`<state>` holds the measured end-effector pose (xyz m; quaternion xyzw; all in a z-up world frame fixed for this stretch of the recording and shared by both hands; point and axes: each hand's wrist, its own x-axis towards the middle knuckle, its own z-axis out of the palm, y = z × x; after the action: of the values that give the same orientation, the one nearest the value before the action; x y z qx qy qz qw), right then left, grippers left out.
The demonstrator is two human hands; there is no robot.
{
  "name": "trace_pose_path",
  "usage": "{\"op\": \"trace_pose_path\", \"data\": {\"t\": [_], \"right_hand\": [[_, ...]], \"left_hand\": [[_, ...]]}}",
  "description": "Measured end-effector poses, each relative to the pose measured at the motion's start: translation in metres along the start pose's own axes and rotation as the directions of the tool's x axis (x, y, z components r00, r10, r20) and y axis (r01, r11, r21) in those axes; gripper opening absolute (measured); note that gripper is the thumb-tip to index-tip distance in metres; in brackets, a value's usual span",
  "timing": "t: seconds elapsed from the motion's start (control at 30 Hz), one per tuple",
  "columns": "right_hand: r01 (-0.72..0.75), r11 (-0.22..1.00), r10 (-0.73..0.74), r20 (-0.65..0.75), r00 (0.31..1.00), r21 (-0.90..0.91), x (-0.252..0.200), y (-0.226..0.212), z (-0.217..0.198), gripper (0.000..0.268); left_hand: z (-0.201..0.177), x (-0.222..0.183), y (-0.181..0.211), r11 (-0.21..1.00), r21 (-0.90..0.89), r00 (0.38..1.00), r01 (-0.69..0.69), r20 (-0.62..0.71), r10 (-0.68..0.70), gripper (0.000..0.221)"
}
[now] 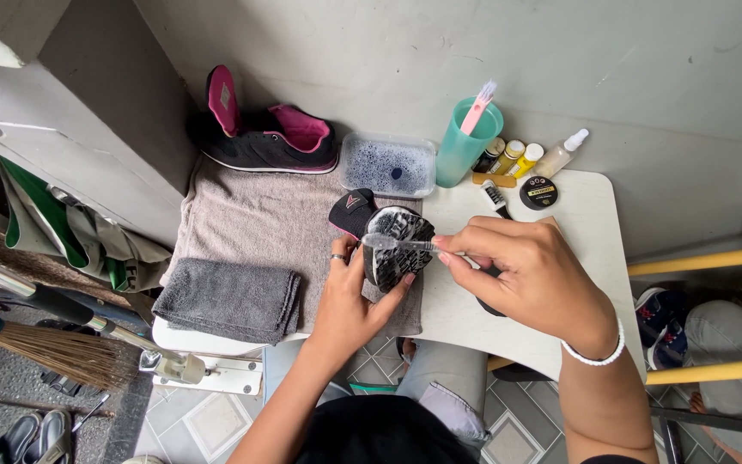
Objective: The person is cleaning the sole of a black sneaker by applying cleaning solution and scrubbing it with a small brush.
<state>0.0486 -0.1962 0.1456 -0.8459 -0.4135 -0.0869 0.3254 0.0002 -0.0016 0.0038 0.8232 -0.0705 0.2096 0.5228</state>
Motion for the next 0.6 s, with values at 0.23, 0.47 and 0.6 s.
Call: {"op": "trace_pose_path", "data": {"t": [0.23,0.47,0.6], "right_hand": [[0.008,1.000,-0.009,-0.065,0.998,-0.010,-0.004,0.002,0.005,0.012],[-0.025,0.995,0.042,-0.173,0.984,0.097,-0.023,0.020,0.027,0.014],[0.004,0.983,0.058,-0.328,0.943,0.185,-0.032,0.030,0.049,0.012]], "left_hand": [[-0.001,0.002,0.003,1.000,-0.014,1.000,0.010,-0.001,-0.010,0.053],[0.001,0.000,0.001,1.000,-0.028,1.000,0.014,-0.012,-0.015,0.055],[0.000,0.001,-0.001,0.999,-0.035,1.000,0.003,-0.027,-0.004,0.055]]}}
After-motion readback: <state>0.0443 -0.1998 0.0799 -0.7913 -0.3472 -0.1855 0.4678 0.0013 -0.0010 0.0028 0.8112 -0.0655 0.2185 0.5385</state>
